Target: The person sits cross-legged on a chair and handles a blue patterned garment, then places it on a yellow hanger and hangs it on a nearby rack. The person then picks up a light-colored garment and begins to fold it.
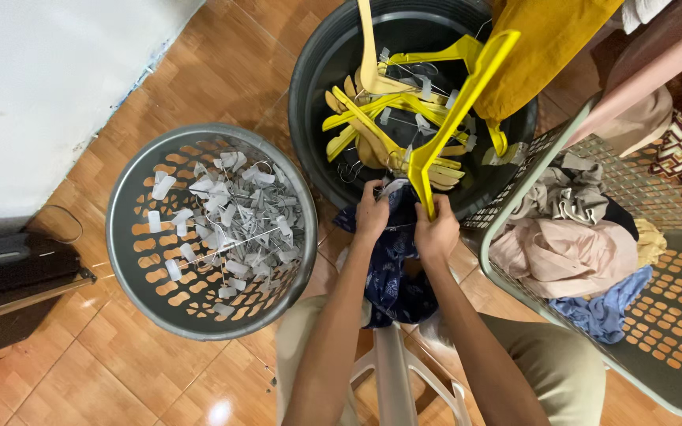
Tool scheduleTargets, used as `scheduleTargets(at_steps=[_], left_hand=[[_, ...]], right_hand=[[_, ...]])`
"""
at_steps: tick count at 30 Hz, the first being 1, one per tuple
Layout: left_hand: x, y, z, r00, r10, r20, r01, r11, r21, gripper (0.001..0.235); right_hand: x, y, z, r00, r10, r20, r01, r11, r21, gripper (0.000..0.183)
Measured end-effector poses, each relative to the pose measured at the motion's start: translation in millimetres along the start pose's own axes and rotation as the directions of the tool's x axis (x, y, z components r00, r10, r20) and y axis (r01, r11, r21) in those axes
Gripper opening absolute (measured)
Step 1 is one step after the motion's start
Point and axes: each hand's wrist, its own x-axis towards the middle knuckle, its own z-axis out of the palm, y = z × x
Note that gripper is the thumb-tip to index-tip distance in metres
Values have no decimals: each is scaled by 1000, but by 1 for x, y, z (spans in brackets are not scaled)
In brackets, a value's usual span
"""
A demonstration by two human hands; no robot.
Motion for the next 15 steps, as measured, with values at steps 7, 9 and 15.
scheduleTargets(at_steps=[7,9,15], left_hand=[[-18,22,-14,999,4,43,0,996,-88,68],[-13,13,-11,991,132,-12,-133,984,-120,70],[11,-1,7,979,187,79,-176,976,-129,76]], right_hand=[[-1,7,-6,970,-221,-98,231,968,100,20],[-4,13,-8,953,-287,-95,294,953,69,20],[-8,27,-3,981,-192,-23,194,974,114,18]])
